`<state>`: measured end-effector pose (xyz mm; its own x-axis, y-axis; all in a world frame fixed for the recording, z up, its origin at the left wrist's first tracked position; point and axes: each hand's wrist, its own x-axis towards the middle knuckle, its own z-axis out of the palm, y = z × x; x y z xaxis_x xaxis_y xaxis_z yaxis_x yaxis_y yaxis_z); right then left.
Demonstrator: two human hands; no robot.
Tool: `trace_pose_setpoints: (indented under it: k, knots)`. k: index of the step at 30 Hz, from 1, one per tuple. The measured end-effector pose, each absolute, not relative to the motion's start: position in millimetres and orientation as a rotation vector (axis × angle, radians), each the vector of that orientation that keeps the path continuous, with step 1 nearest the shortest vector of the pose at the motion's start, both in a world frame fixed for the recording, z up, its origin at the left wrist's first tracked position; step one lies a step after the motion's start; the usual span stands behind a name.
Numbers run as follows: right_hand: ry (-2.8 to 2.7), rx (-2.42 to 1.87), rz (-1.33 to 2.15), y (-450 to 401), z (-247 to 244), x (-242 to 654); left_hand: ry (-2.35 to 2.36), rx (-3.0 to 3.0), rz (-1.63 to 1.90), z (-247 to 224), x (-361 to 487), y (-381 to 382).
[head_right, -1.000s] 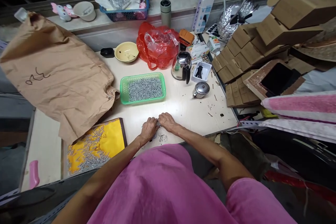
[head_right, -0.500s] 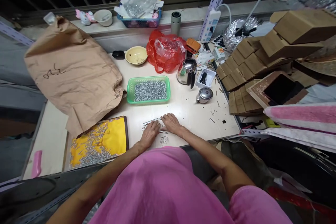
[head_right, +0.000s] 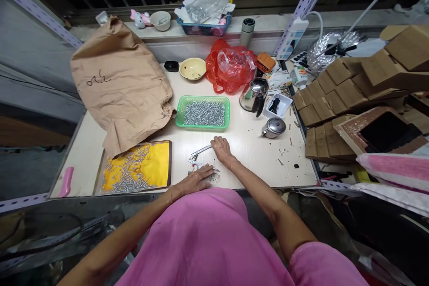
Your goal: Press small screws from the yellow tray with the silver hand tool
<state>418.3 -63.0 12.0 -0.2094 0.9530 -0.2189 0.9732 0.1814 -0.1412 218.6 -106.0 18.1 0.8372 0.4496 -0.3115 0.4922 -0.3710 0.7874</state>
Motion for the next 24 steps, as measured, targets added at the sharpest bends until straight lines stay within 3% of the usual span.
trace_pose_setpoints:
  k: [6,11,20,24]
  knots:
    - [2.784,1.319,-0.487,-100,11,363,1.528,1.636,0.424,23,156,-102]
    - [2.802,1.035,-0.383,-100,-4,325,2.062,1.455,0.450,24,84,-73]
    - [2.727,0.933,-0.368,-95,-5,304,2.292,1.727,0.337,32,36,-38]
    - [2.755,1.146,-0.498,-91,22,316,2.317,1.751,0.138,36,42,-20]
